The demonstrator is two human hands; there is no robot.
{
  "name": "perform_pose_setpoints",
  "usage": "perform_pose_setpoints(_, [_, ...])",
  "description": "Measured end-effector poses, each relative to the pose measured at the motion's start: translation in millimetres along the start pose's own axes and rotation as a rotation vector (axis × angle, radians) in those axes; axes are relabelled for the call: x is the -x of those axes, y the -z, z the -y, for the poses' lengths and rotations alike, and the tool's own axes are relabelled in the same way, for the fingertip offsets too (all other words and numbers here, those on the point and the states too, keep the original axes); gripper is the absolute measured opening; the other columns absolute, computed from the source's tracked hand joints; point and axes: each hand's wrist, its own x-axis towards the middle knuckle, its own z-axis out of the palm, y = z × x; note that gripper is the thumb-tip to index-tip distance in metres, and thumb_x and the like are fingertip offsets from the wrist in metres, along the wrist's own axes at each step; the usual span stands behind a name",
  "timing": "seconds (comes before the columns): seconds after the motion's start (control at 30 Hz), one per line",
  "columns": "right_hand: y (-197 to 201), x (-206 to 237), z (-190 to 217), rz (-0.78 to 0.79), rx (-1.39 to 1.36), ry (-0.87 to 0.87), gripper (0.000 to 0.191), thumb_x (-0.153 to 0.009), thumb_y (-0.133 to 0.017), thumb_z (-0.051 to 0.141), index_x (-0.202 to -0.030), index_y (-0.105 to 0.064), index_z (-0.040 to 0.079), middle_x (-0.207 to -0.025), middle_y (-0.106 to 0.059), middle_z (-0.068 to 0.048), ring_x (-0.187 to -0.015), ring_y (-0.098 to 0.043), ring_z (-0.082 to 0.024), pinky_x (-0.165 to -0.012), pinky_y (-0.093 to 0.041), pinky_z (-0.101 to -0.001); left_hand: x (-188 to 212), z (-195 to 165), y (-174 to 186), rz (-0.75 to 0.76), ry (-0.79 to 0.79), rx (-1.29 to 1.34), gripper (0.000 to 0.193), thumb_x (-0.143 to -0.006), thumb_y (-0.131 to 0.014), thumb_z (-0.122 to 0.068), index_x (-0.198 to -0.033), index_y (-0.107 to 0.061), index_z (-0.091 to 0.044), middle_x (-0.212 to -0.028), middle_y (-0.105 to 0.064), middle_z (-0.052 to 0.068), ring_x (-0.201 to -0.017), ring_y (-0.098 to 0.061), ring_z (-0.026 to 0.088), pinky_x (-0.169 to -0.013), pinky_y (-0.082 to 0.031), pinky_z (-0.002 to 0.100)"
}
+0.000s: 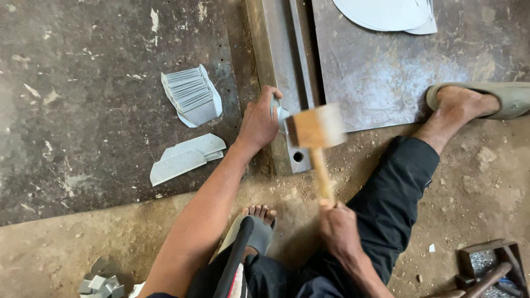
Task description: The person sits on the floor of a metal workshop and hammers small flat metal pieces against a steel angle using a wooden mallet to bend and fold them. They pick pieces one at a time, hammer the edge to fold it, check the fold, and stack the finished folded pieces on the work plate.
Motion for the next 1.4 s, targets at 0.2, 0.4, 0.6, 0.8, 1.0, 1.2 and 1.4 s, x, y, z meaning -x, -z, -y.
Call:
perform_pose_setpoints(0.2, [-2.8,4.5,-22.2,-0.15,-0.787,0.115,0.021,-0.101,-0.052,0.02,-0.097,-0.06,0.0,-0.076,-0.058,-0.004,-0.061,-0.056,-0.013,-0.054,-0.046,-0.0299,-0.7,2.5,-1.6,-0.012,-0.017,-0.033,0.031,-0.093,-0.055,0.002,-0.12,-0.046,-0.01,-0.099,-0.068,0.025,-0.094,-0.065,0.049,-0.083,-0.047,0.056])
perform_pose_setpoints(0.4, [-9.1,-10.4,-29.6,0.008,-0.44,-0.18,0.021,-0.1,-0.058,0.014,-0.083,-0.06,0.002,-0.068,-0.053,-0.006,-0.057,-0.047,-0.018,-0.049,-0.037,-0.0324,8.1,-0.7,3.0,-0.009,-0.037,-0.007,0.032,-0.091,-0.052,0.001,-0.121,-0.049,-0.011,-0.101,-0.068,0.023,-0.097,-0.066,0.048,-0.085,-0.049,0.054])
perform_pose_setpoints(0.6, [-5.6,-20.6,-16.8,-0.164,-0.202,0.519,0.039,-0.109,-0.041,0.028,-0.078,-0.055,0.01,-0.071,-0.058,-0.003,-0.063,-0.052,-0.019,-0.056,-0.042,-0.0303,7.6,0.5,8.5,-0.031,0.02,0.073,0.027,-0.095,-0.053,-0.003,-0.12,-0.051,-0.013,-0.101,-0.067,0.019,-0.093,-0.068,0.045,-0.084,-0.052,0.05])
perform_pose_setpoints(0.8, [-14.2,-32.5,-4.3,-0.075,-0.409,-0.079,0.042,-0.106,-0.043,0.018,-0.067,-0.057,0.007,-0.056,-0.054,-0.002,-0.046,-0.047,-0.012,-0.043,-0.036,-0.0304,7.3,2.0,11.2,0.013,0.108,0.107,0.028,-0.094,-0.054,-0.005,-0.121,-0.053,-0.015,-0.095,-0.068,0.016,-0.093,-0.073,0.038,-0.084,-0.054,0.044])
perform_pose_setpoints(1.0, [-17.3,-34.5,-20.6,0.007,-0.13,0.095,0.051,-0.108,-0.045,0.027,-0.062,-0.054,0.007,-0.059,-0.05,-0.002,-0.051,-0.047,-0.014,-0.046,-0.036,-0.0315,12.3,2.7,12.7,0.004,0.119,0.14,0.028,-0.095,-0.056,-0.006,-0.122,-0.052,-0.014,-0.096,-0.07,0.016,-0.096,-0.074,0.036,-0.083,-0.054,0.042])
perform_pose_setpoints(1.2, [-20.6,-54.3,-25.2,-0.026,-0.06,0.205,0.048,-0.113,-0.041,0.027,-0.071,-0.055,0.009,-0.057,-0.052,0.001,-0.052,-0.049,-0.008,-0.051,-0.038,-0.0293,14.2,4.9,15.1,-0.013,0.055,0.124,0.029,-0.095,-0.056,-0.004,-0.122,-0.052,-0.014,-0.102,-0.068,0.016,-0.097,-0.072,0.038,-0.086,-0.053,0.043])
perform_pose_setpoints(1.4, [-12.4,-55.5,-13.8,0.029,-0.463,-0.314,0.042,-0.107,-0.044,0.024,-0.071,-0.055,0.005,-0.054,-0.05,-0.001,-0.044,-0.046,-0.012,-0.041,-0.037,-0.0307,15.7,5.4,13.9,-0.005,0.099,0.088,0.03,-0.095,-0.058,-0.006,-0.123,-0.053,-0.015,-0.109,-0.069,0.012,-0.105,-0.071,0.037,-0.093,-0.051,0.044])
